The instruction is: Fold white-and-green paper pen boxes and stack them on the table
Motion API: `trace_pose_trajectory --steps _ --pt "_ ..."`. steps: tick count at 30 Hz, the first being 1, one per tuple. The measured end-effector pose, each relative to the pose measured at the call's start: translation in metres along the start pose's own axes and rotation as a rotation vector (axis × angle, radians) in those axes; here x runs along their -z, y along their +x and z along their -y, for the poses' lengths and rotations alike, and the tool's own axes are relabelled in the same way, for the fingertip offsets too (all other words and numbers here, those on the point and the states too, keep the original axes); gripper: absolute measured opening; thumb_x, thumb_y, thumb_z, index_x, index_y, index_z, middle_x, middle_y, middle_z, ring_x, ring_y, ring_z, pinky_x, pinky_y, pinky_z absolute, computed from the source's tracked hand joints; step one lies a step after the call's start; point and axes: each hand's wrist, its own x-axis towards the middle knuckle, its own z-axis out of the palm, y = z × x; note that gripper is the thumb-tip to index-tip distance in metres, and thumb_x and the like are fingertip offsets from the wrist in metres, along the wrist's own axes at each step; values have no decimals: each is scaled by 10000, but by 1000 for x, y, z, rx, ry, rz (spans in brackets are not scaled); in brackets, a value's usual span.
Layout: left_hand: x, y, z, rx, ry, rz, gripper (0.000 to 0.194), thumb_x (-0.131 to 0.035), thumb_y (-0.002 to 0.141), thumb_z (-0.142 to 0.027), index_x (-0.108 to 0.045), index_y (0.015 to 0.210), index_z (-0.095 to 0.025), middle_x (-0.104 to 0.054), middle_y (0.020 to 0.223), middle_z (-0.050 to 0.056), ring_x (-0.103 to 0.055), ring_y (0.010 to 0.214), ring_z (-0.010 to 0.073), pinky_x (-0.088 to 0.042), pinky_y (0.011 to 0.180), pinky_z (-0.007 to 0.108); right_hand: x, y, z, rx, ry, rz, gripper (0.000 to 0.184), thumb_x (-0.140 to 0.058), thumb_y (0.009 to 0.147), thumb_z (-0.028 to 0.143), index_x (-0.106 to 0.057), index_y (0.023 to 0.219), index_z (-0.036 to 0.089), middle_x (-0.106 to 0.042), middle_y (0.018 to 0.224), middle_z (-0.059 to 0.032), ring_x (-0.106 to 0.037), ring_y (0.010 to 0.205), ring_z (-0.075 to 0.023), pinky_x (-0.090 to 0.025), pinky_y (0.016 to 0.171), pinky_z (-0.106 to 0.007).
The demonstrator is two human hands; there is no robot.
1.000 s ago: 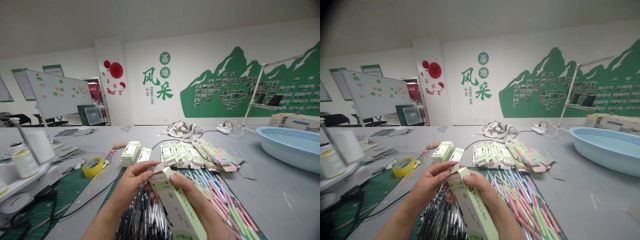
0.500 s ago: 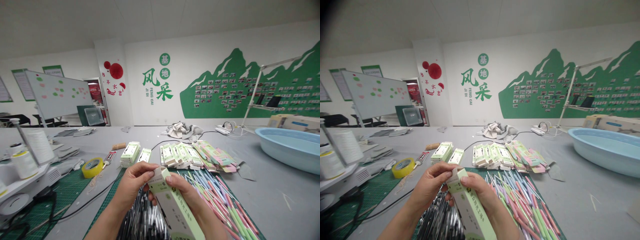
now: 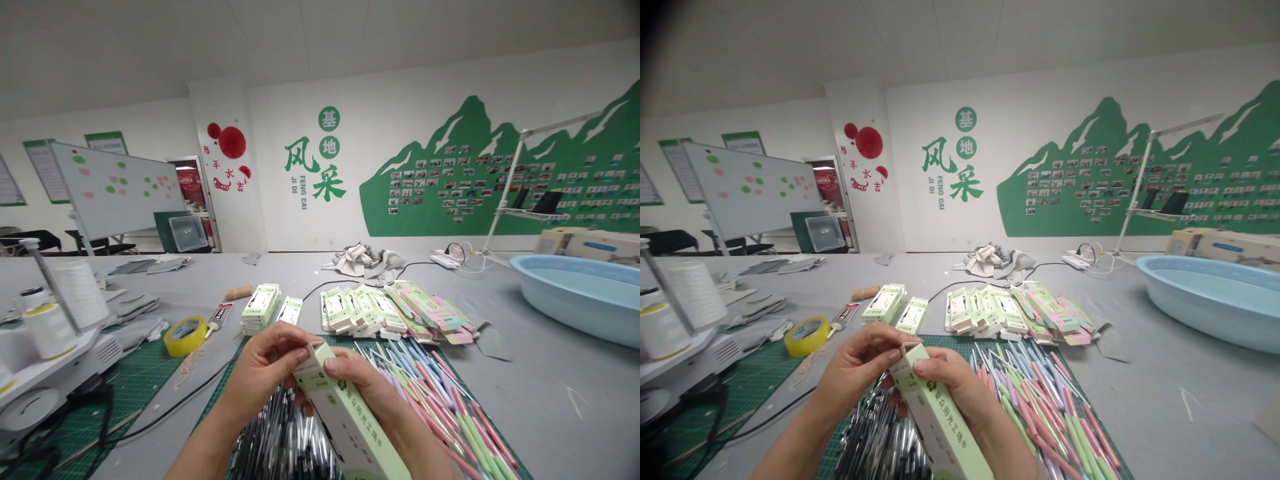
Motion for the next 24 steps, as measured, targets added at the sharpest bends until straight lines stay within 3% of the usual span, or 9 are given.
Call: trace_pose_trajectory --steps 2,6,19,24 --pt "0 1 2 -4 42 -2 210 -761 865 -330 -782 1037 -212 -772 973 70 -643 645 132 -500 495 178 -1 -2 -1 17 11 -45 489 -769 796 485 -692 1054 77 -662 954 -128 -643 777 -171 -508 714 -228" --pt "0 3 6 -44 82 19 184 -737 885 -330 -819 1017 -233 -775 917 55 -572 554 87 -489 487 169 0 -2 -2 10 12 -48 477 -764 792 484 -701 1027 74 -669 938 -131 -649 764 -178 -519 717 -244" --pt "0 4 7 -56 79 -19 171 -762 854 -337 -837 985 -257 -795 979 72 -632 615 131 -494 481 183 -2 -3 0 1 13 -93 476 -771 785 485 -687 1017 77 -665 933 -122 -663 759 -182 -515 703 -242" --pt "2 5 6 -74 97 10 165 -734 875 -328 -838 984 -260 -794 1030 78 -654 629 141 -511 501 197 -1 0 1 -43 35 -89 539 -819 710 539 -694 992 97 -665 924 -120 -662 761 -195 -518 686 -241"
